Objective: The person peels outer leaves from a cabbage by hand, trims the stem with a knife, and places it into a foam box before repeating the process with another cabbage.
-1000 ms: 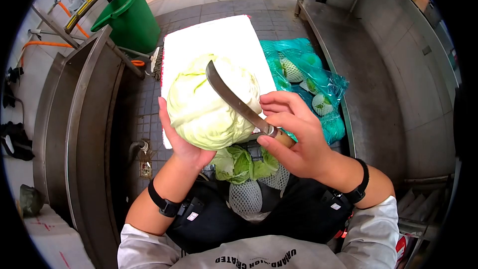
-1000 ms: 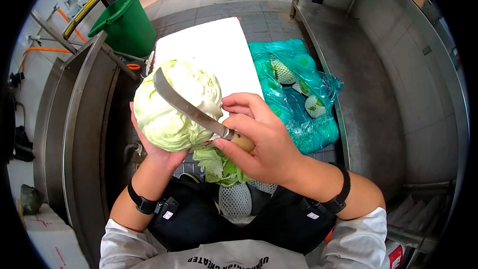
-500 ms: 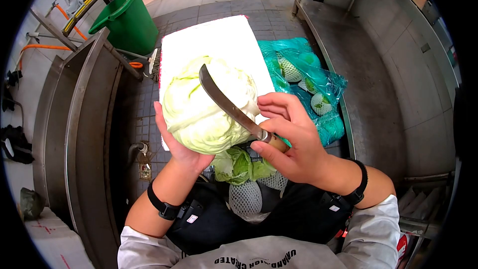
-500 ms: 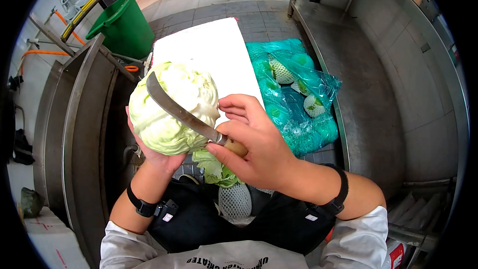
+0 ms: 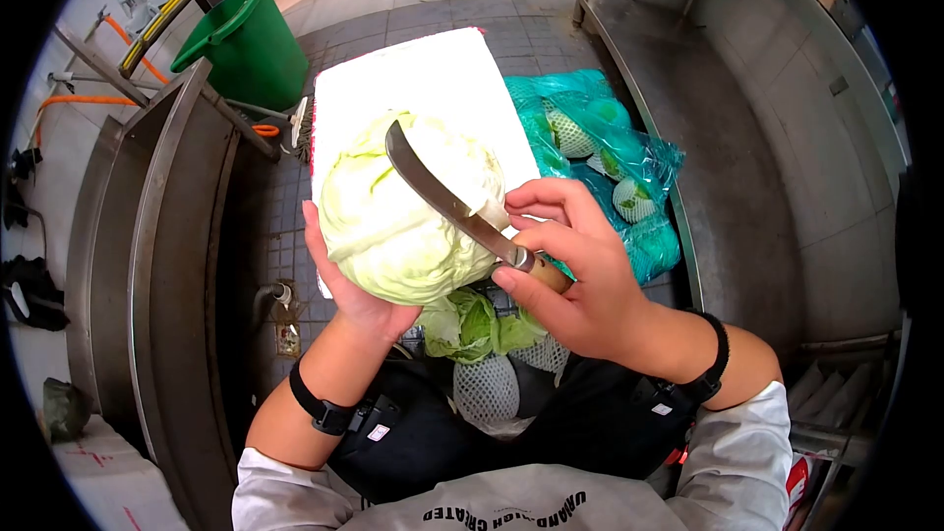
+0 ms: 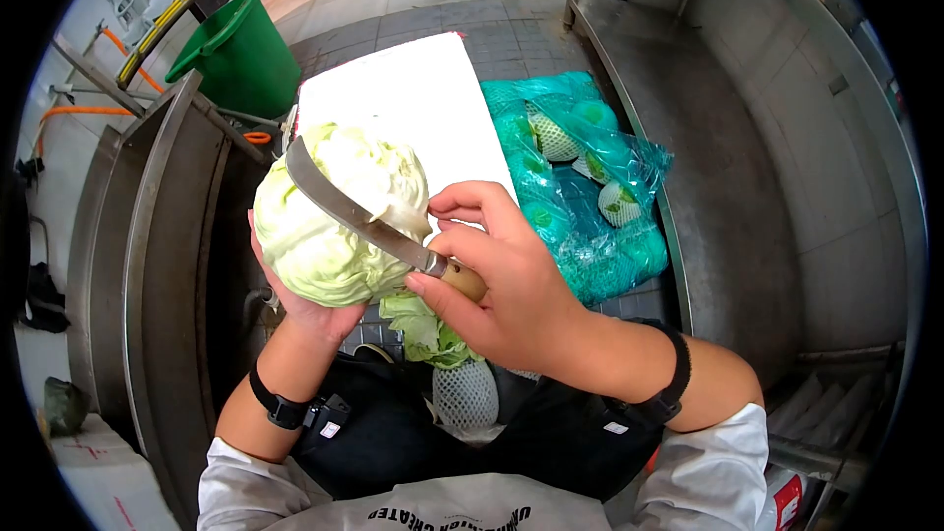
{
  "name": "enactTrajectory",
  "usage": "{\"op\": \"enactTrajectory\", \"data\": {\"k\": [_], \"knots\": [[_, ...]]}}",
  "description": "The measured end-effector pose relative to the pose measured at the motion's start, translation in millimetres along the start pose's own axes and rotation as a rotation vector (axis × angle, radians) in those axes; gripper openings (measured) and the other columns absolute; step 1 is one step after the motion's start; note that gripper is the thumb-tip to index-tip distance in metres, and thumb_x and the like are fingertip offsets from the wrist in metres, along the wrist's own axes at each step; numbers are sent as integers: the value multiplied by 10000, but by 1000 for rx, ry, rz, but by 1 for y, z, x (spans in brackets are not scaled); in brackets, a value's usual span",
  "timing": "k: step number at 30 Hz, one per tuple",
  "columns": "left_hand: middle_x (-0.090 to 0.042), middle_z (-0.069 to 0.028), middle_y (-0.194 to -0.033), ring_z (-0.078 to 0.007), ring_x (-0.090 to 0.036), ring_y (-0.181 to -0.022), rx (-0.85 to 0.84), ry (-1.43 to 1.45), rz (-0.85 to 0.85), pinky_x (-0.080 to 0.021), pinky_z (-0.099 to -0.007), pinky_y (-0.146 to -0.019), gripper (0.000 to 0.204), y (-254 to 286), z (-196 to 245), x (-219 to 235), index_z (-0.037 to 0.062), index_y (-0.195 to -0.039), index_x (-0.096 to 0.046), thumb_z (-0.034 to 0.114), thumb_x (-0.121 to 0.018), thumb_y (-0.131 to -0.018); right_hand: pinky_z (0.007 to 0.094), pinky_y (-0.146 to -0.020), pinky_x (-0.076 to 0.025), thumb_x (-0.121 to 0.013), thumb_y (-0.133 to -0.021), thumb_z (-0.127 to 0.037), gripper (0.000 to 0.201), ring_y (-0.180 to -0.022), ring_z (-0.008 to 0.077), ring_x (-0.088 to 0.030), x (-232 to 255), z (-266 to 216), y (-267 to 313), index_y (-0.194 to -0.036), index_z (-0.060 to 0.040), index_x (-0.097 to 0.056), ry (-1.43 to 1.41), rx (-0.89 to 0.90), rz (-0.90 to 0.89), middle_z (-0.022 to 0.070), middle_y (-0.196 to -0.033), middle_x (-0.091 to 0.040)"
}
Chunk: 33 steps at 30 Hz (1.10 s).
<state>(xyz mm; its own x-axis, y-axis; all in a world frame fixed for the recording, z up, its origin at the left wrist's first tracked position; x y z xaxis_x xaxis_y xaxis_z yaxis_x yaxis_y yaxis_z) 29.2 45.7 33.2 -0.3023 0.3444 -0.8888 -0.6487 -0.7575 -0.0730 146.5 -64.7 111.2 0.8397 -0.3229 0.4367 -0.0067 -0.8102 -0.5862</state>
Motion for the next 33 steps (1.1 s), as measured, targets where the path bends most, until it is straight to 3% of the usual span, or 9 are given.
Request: {"op": "enactTrajectory", "data": {"k": [8, 12, 20, 23, 29, 33], "knots": [[-445, -102, -1519, -317, -449, -1371, -24, -17, 45, -366, -477, -1142, 785, -2, -2, 7, 153, -1509, -387, 705, -324, -954, 336, -839, -506, -748, -838, -59, 154, -959, 241, -656, -1, 10, 2, -874, 24, -624, -88, -171, -7, 180, -1196, -517], [-448, -99, -1516, -309, -450, -1371, -32, -6, 7, -368, -467, -1141, 789, -1, -5, 2, 148, -1507, -388, 707, -313, -956, 328, -820, -503, -748, -839, -63, 152, -922, 238, -650, 0, 11, 3, -861, 24, -625, -101, -160, 31, 177, -1186, -526], [-424, -150, -1515, -326, -466, -1361, -94, -132, 126, -391, -463, -1133, 886, 0, -4, 6, 76, -1519, -324, 746, -278, -941, 315, -755, -493, -744, -847, -89, 130, -915, 207, -597, -3, 32, 12, -900, 9, -676, -238, -341, 71, 160, -1159, -553], [-455, -98, -1508, -310, -461, -1362, -87, -114, 110, -375, -457, -1135, 826, 1, -5, 7, 132, -1508, -375, 730, -296, -945, 273, -708, -489, -741, -859, -87, 131, -869, 165, -597, -4, 35, 13, -917, 11, -677, -275, -331, 87, 145, -1177, -542], [-447, -116, -1509, -320, -464, -1362, -171, -170, 155, -382, -462, -1133, 859, 6, -4, 6, 125, -1519, -352, 750, -288, -933, 211, -724, -514, -691, -915, -59, 125, -847, 78, -602, -5, 34, 9, -962, 54, -667, -420, -465, 75, 113, -1239, -494], [-440, -126, -1514, -326, -461, -1365, -177, -167, 166, -388, -464, -1131, 880, 5, -4, 5, 116, -1524, -339, 759, -280, -926, 231, -769, -532, -678, -926, -56, 130, -919, 87, -604, -4, 34, 8, -961, 68, -664, -413, -466, 61, 112, -1247, -489]]}}
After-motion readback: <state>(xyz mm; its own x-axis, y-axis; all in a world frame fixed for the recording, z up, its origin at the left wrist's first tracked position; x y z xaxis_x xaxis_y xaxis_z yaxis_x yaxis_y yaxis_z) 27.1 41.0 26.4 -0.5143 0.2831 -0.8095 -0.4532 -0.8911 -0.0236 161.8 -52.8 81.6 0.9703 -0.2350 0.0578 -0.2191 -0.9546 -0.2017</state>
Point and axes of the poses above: each hand's wrist, its own y-axis away from the middle knuckle, its own x-axis out of the back of the hand, z = x × y, the point moved 10 cm from there along -y, towards the middle knuckle
